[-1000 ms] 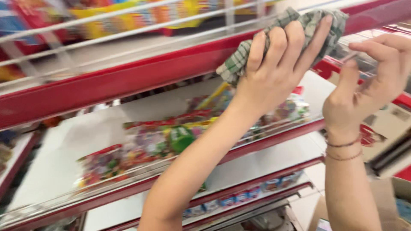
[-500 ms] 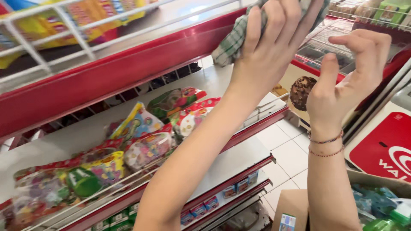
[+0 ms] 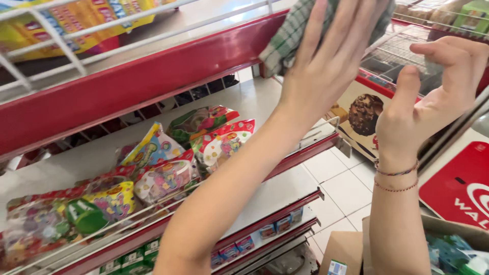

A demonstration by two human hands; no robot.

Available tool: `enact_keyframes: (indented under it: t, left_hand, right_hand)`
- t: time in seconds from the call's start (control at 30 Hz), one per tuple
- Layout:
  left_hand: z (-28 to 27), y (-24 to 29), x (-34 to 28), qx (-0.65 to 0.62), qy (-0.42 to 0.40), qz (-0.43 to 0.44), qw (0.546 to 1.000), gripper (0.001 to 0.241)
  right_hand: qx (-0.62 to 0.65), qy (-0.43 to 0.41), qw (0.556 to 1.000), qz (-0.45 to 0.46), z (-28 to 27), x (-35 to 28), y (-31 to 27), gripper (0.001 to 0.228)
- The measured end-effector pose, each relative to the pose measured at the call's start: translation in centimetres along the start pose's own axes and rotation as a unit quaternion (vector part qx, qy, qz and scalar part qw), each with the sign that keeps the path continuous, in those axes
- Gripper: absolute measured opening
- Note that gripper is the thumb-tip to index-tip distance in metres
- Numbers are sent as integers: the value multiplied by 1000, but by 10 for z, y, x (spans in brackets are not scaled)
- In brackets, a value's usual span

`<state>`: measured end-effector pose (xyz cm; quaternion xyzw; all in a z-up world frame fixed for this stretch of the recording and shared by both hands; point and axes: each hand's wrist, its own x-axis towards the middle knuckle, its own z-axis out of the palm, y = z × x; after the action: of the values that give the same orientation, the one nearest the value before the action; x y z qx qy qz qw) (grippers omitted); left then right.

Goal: The person sprays a cleaning solution onto a cloth and wipes the metal edges and shelves of a refrigerated display case. They repeatedly wipe the same areas with different cloths, handling a spray bottle, cloths, and a barcode scanner during the process.

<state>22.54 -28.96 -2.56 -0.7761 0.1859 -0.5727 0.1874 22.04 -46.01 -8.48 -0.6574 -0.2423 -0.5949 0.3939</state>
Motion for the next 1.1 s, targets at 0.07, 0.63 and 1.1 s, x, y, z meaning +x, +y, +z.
enact_keyframes:
  t: [0.07,0.63,1.1]
  left_hand:
    - [-12,-13,-11,-10,5,-9,1000,54]
    - [-160,-166,-147,70,-43,-153,985,52]
    - [-280,-322,-289,199,-53,-200,958,43]
  right_hand:
    - [6,0,1000,-12,8,2,-14,19]
    - [100,-161,974,-128,138,-23,-233,57]
    - [219,-208,935,-185,221,-64,-456,61]
